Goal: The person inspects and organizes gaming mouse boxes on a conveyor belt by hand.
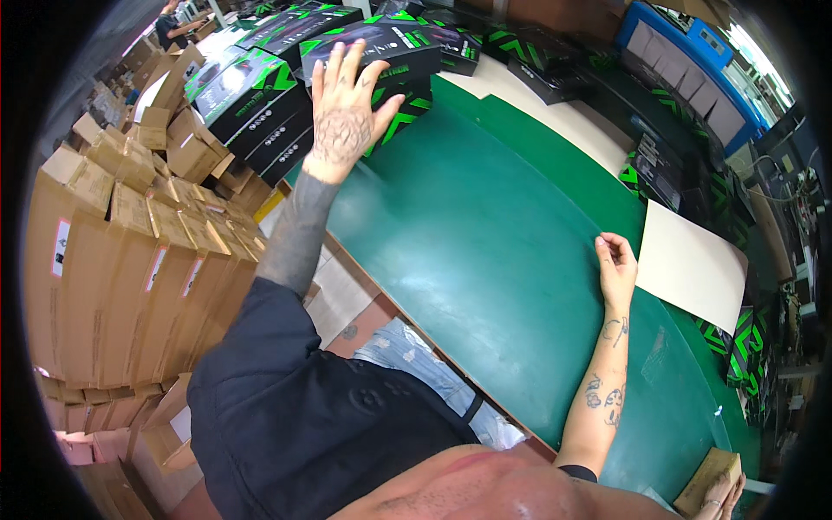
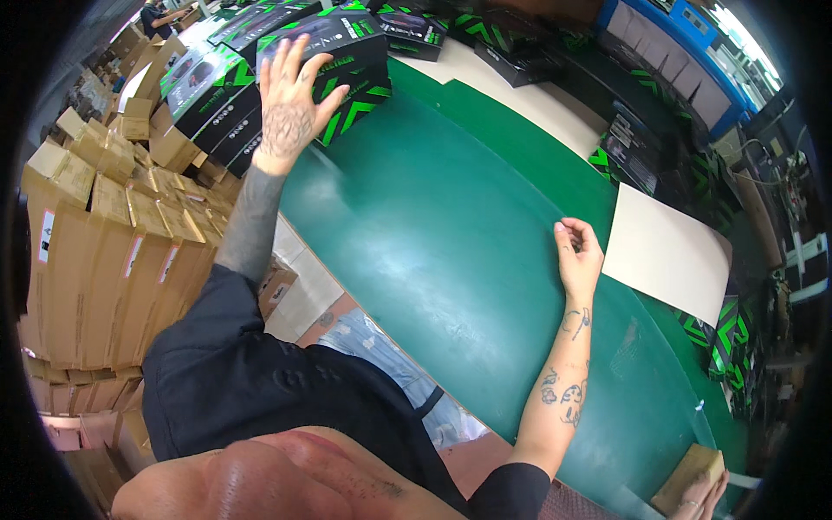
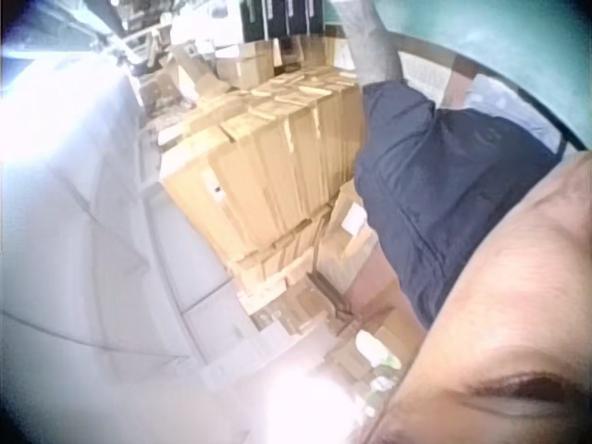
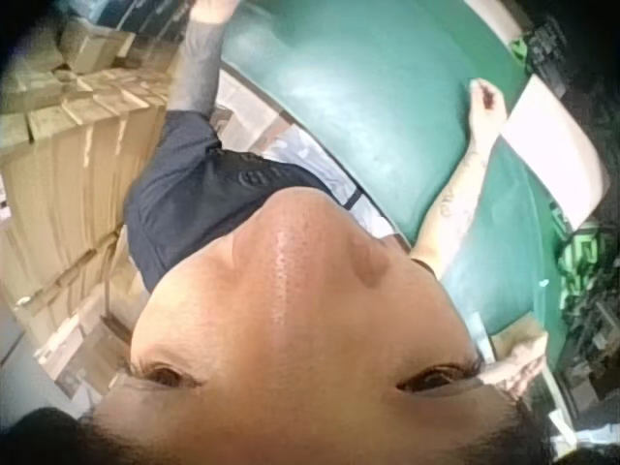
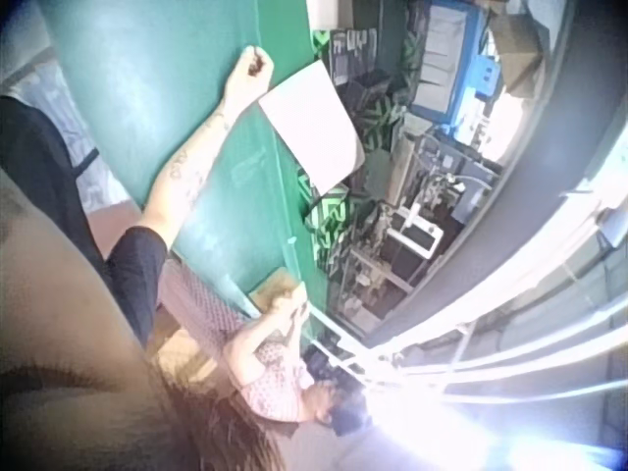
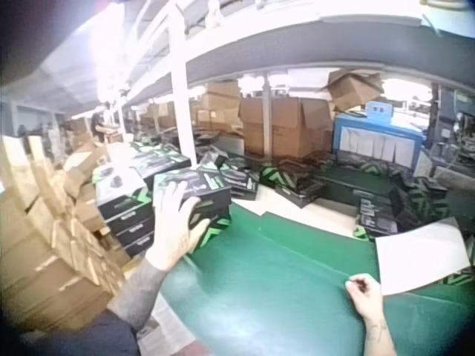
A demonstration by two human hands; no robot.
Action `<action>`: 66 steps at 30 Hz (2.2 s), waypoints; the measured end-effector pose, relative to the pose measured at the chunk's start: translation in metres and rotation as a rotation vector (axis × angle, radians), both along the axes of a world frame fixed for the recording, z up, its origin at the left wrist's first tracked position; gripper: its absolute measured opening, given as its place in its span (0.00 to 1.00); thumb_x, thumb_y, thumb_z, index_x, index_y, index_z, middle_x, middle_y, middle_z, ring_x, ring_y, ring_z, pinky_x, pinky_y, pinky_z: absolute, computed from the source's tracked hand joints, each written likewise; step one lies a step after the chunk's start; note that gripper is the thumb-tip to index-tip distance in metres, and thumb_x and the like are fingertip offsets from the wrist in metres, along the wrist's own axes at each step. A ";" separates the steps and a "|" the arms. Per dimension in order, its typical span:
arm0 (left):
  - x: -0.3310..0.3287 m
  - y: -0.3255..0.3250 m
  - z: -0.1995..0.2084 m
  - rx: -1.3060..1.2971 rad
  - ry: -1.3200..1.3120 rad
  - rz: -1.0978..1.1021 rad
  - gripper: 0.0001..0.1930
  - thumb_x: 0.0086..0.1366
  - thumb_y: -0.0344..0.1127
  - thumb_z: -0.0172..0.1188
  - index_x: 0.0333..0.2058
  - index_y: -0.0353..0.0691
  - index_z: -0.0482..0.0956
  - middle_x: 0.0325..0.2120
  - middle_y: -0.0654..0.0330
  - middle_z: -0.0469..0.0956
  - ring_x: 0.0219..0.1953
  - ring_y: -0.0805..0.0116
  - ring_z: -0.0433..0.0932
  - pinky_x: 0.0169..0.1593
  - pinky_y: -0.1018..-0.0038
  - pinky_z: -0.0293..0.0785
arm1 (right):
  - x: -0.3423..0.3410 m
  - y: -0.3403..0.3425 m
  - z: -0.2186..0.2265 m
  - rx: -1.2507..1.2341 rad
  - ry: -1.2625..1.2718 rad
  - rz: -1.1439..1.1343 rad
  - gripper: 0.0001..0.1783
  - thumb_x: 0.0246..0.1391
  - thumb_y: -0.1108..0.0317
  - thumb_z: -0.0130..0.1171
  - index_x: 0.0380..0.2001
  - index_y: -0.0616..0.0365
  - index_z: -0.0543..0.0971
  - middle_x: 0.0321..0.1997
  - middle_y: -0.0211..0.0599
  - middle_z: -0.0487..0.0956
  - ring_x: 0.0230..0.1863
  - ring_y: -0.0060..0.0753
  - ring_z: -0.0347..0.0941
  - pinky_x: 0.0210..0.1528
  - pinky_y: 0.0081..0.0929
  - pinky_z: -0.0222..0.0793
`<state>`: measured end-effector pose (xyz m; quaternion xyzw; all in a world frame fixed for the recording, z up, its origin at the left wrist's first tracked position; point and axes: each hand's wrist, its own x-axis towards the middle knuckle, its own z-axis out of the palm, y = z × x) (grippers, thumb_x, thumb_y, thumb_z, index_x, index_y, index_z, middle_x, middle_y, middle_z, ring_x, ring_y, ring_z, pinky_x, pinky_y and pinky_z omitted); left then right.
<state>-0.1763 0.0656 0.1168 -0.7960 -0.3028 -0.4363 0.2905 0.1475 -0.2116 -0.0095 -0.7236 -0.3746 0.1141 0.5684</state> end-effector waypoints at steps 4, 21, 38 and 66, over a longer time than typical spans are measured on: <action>0.019 0.022 0.025 -0.093 0.132 0.092 0.16 0.50 0.44 0.63 0.36 0.48 0.74 0.36 0.62 0.77 0.38 0.64 0.76 0.39 0.67 0.69 | 0.006 -0.003 -0.005 -0.021 -0.150 -0.015 0.10 0.47 0.67 0.63 0.33 0.59 0.78 0.30 0.29 0.76 0.31 0.18 0.70 0.38 0.18 0.68; 0.001 0.093 0.021 0.193 0.267 0.119 0.19 0.61 0.44 0.55 0.47 0.40 0.71 0.41 0.52 0.75 0.40 0.58 0.76 0.42 0.69 0.73 | 0.138 0.097 0.061 -0.818 -0.316 -0.561 0.61 0.30 0.23 0.52 0.62 0.54 0.54 0.65 0.64 0.45 0.65 0.65 0.45 0.63 0.51 0.40; 0.293 -0.049 -0.086 -1.140 0.351 -0.962 0.47 0.45 0.51 0.68 0.59 0.37 0.55 0.54 0.45 0.65 0.56 0.53 0.64 0.59 0.67 0.59 | 0.113 0.047 0.079 -0.325 -0.420 -0.341 0.53 0.27 0.41 0.69 0.57 0.58 0.63 0.50 0.53 0.72 0.53 0.45 0.69 0.56 0.30 0.62; 0.186 -0.093 -0.089 -1.758 -0.592 -1.419 0.29 0.57 0.33 0.49 0.58 0.36 0.57 0.55 0.56 0.61 0.51 0.70 0.66 0.55 0.78 0.61 | -0.041 0.001 0.033 0.264 0.433 0.034 0.33 0.54 0.63 0.53 0.60 0.59 0.55 0.54 0.41 0.66 0.55 0.29 0.62 0.57 0.26 0.57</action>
